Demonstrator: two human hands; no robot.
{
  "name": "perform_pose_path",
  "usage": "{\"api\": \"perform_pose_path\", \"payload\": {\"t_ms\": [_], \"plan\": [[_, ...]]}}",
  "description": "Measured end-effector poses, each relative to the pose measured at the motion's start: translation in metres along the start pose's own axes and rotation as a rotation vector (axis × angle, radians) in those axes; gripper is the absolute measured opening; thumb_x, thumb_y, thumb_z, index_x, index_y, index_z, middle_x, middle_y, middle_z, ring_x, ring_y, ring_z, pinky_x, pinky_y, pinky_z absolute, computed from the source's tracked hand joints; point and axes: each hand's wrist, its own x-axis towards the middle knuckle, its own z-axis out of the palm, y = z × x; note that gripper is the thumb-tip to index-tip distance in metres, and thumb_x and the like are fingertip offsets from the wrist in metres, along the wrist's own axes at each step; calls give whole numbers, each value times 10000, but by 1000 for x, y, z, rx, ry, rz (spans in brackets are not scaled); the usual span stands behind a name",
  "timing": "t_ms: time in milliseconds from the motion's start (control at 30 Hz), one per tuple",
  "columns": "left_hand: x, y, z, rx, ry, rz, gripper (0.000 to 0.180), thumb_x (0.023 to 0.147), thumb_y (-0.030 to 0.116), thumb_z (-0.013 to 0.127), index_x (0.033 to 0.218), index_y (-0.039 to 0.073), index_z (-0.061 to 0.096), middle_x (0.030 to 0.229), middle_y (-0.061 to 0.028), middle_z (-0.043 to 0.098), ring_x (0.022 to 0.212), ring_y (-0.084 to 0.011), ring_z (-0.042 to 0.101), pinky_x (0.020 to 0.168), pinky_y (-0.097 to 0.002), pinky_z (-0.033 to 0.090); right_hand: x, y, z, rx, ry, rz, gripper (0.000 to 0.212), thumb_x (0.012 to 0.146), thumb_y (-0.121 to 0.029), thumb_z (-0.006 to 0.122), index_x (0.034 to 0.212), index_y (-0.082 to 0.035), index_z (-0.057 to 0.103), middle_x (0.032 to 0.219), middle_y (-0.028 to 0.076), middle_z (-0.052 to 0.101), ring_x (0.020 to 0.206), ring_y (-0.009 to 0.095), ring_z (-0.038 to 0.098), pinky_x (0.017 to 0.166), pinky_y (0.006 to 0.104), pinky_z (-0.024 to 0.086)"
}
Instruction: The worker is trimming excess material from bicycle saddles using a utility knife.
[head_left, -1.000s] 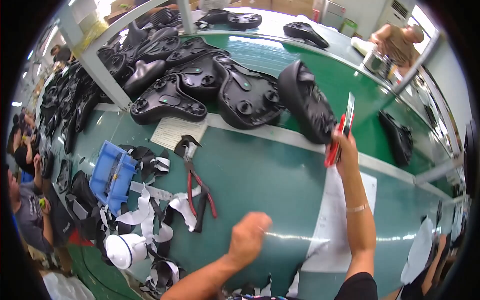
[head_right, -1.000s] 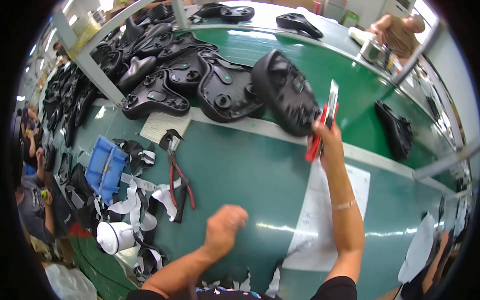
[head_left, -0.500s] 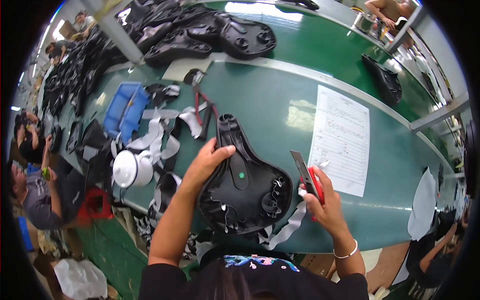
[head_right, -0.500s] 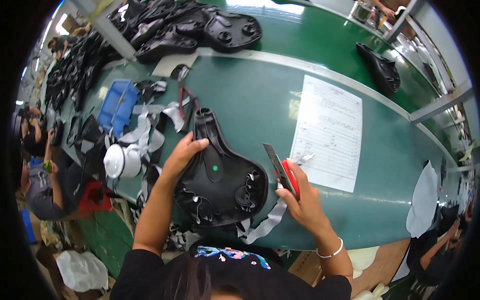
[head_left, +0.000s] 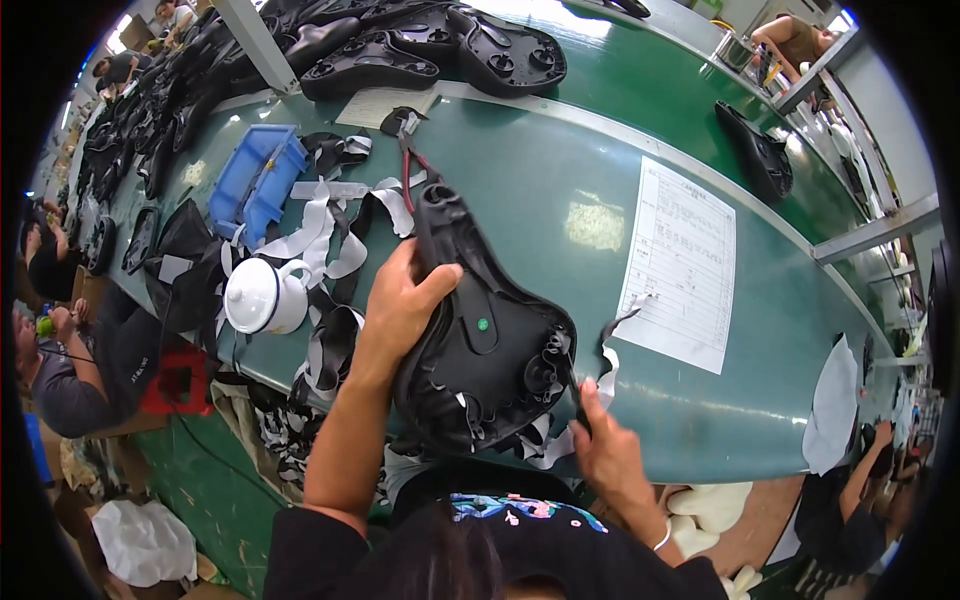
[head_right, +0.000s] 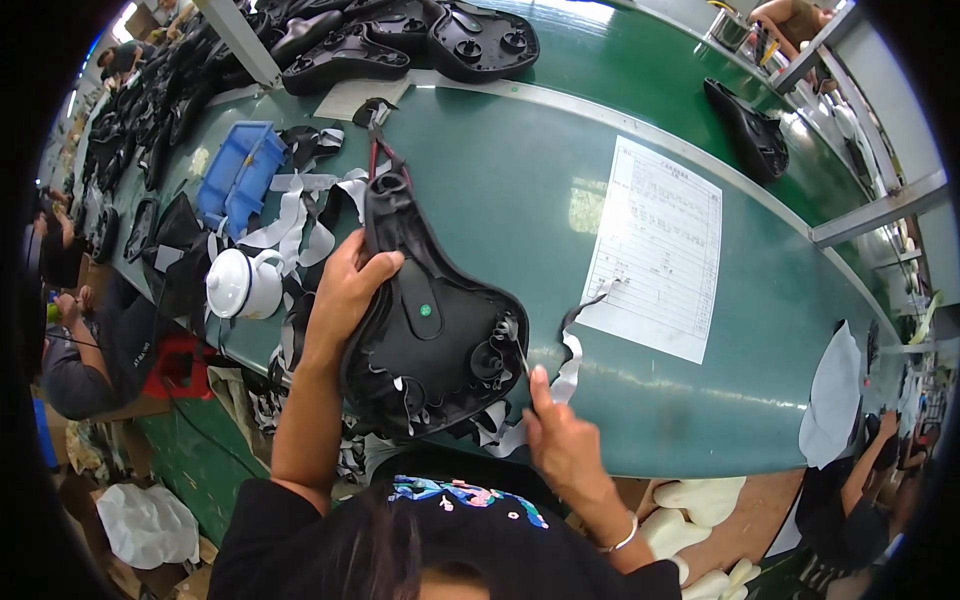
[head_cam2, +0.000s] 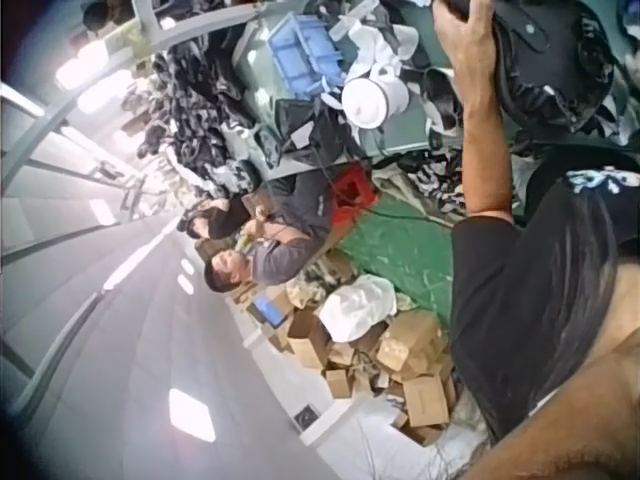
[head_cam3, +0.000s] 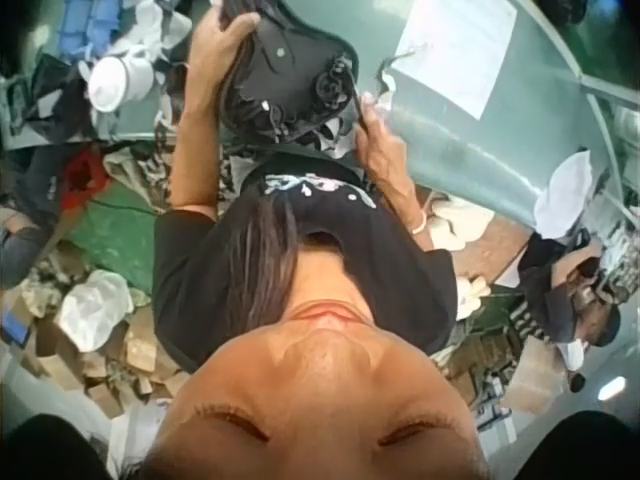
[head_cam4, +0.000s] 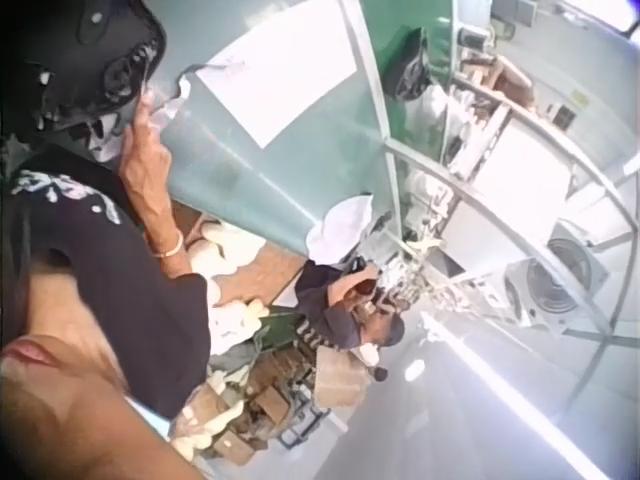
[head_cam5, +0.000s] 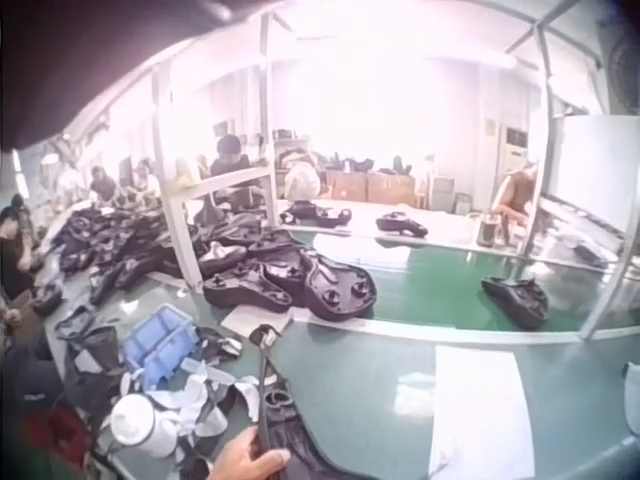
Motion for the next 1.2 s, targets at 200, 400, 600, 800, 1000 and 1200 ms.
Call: {"api": "perform_pose_path", "payload": {"t_ms": [200,400,600,800,1000,1200], "plan": [[-43,-11,-8,-73,195,21,465,823,191,642,1164,-79,478,1019,-92,580,886,-131,542,815,-255,436,-13,-2,-3,279,152,10,544,884,-143,610,1366,-42,381,1140,226,611,898,387,654,777,413,532],[-62,-27,-6,-119,260,91,490,818,188,652,1185,-69,454,1049,-98,556,920,-145,517,868,-274,417,91,-22,-5,176,305,-354,587,781,-78,708,1300,3,446,1119,85,627,842,164,620,773,335,515],[-74,-59,-22,773,605,404,655,721,176,749,1258,0,418,1115,-142,520,1102,-291,475,985,-422,342,91,17,-33,817,317,205,402,821,-50,627,1206,-36,511,861,3,556,638,49,518,519,193,437],[-28,7,58,953,-163,775,385,713,246,722,1032,76,588,927,-90,559,954,-262,502,809,-376,351,85,-27,-26,737,215,11,464,820,-84,683,1241,-41,496,938,43,625,695,92,574,606,250,482],[-4,-17,58,801,-303,707,138,779,187,585,688,86,604,707,-59,570,720,-234,496,723,-372,329,60,23,-56,215,103,-181,548,791,-62,696,1305,-93,509,927,107,677,649,182,609,616,293,504],[2,-6,58,345,-262,424,207,828,200,559,692,49,594,628,-71,517,687,-220,481,698,-340,334,45,5,-28,-165,81,-95,584,779,-87,691,1332,-140,509,771,128,625,602,292,594,541,363,468]]}}
